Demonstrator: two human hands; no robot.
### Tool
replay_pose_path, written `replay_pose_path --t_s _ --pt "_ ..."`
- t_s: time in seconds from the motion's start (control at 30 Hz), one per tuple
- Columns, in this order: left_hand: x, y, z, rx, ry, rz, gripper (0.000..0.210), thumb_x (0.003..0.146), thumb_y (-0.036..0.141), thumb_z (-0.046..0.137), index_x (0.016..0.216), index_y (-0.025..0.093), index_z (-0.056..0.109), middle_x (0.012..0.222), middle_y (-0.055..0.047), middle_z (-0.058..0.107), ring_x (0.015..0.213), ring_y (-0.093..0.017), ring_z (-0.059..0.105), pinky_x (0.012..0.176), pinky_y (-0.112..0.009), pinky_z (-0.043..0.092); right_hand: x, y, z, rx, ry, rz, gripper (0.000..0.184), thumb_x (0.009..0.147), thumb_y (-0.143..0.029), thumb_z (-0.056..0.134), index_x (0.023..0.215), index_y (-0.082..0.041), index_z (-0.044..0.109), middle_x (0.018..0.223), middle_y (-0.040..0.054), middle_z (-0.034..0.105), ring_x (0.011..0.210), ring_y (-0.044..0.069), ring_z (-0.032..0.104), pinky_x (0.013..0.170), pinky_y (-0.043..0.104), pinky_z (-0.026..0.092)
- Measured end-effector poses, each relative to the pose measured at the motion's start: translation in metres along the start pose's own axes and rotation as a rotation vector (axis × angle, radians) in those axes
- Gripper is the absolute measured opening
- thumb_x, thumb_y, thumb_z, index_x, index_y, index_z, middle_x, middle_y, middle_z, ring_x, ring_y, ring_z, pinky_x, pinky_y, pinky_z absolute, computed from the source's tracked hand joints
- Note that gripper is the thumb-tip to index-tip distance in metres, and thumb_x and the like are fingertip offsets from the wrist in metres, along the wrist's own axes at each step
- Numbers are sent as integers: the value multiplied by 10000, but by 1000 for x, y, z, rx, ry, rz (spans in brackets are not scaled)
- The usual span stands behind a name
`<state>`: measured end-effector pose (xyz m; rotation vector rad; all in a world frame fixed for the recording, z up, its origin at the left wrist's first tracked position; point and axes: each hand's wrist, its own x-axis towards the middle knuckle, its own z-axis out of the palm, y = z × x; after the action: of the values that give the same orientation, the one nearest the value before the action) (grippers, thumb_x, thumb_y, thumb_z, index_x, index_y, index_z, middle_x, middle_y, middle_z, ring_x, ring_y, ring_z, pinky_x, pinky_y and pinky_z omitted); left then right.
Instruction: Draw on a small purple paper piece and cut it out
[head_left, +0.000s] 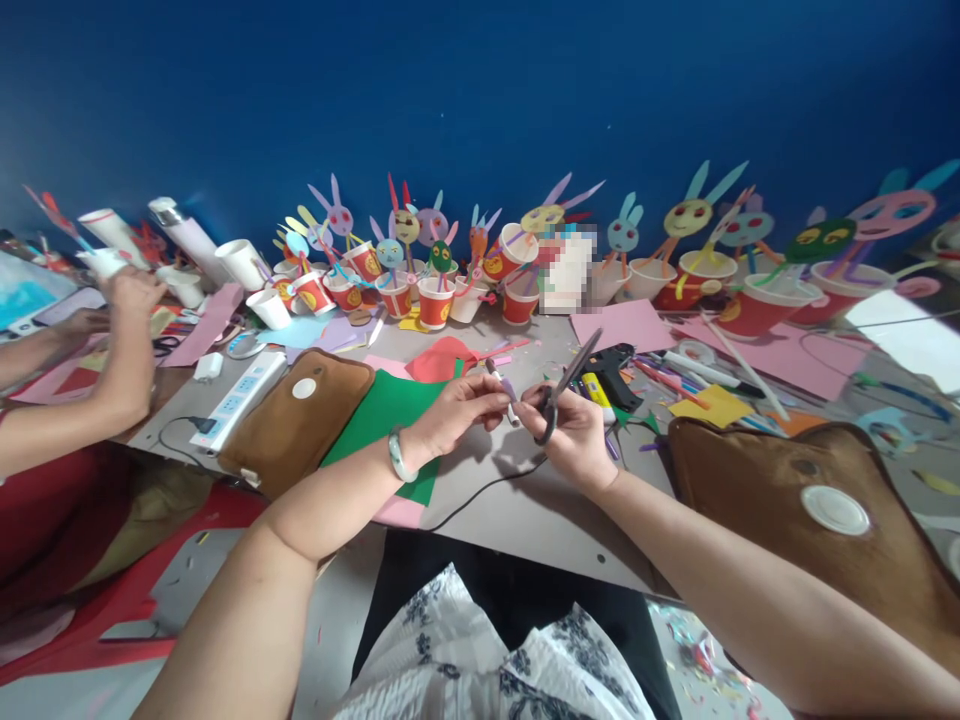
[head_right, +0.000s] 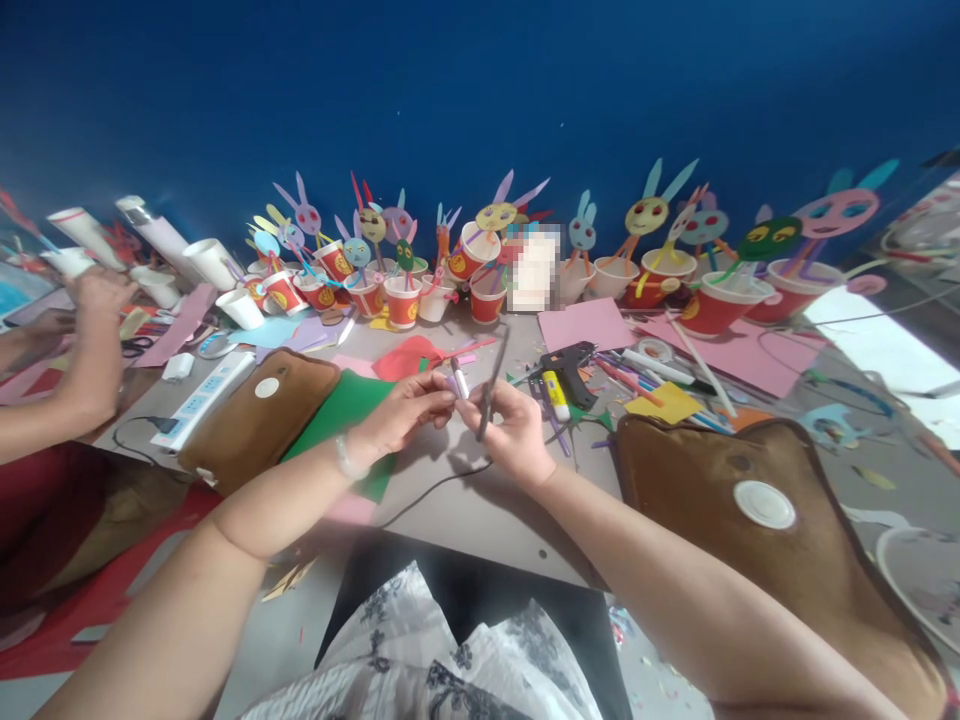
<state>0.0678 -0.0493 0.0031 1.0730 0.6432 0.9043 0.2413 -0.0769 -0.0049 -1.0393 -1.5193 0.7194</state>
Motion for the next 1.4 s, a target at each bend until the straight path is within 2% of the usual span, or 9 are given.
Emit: replay_pose_path --t_s 0.1,0.23,0.5,0.67,0.83,1.23,1.4 --pt "2 -2 -2 -23 -25 -16 343 719 393 817 828 140 612 669 30 590 555 -53 513 566 -210 397 3 2 -3 144 -33 127 340 775 -465 767 640 -188 622 594 -2 579 516 122 485 505 267 402" --pt "2 -2 -2 -29 -44 -24 344 721 387 816 823 142 597 694 27 591 543 -52 523 553 -211 395 7 5 -3 234 -63 186 340 744 -455 793 626 -179 634 563 -15 564 503 112 464 495 260 374" --pt "4 2 -2 -63 -3 -17 376 712 381 822 797 152 537 665 52 575 484 -36 514 508 -192 383 8 10 0 251 3 242 260 700 -389 829 674 -180 676 557 -33 564 476 97 445 477 251 360" --pt "5 -2 -4 -83 -49 -114 434 683 403 858 825 147 537 710 14 647 592 -82 623 592 -212 471 8 10 0 296 -1 269 275 703 -419 832 697 -180 695 592 -15 584 487 102 455 459 249 359" --pt "4 -2 -3 -90 -75 -152 441 694 427 854 813 141 541 707 3 657 599 -85 635 609 -215 477 7 13 1 327 -17 267 285 692 -433 847 706 -184 708 607 -7 600 492 105 456 453 252 358" --pt "2 -2 -4 -57 -82 -103 396 733 376 824 830 156 510 664 12 648 595 -106 647 590 -217 464 7 13 2 355 -51 285 287 695 -423 839 692 -178 691 592 -20 585 480 91 445 452 243 331" --pt "2 -2 -2 -11 -80 -91 431 678 336 866 837 150 511 678 22 646 595 -99 642 611 -231 487 7 16 2 379 -52 315 284 680 -413 853 699 -178 693 563 -29 562 480 93 437 456 244 322"
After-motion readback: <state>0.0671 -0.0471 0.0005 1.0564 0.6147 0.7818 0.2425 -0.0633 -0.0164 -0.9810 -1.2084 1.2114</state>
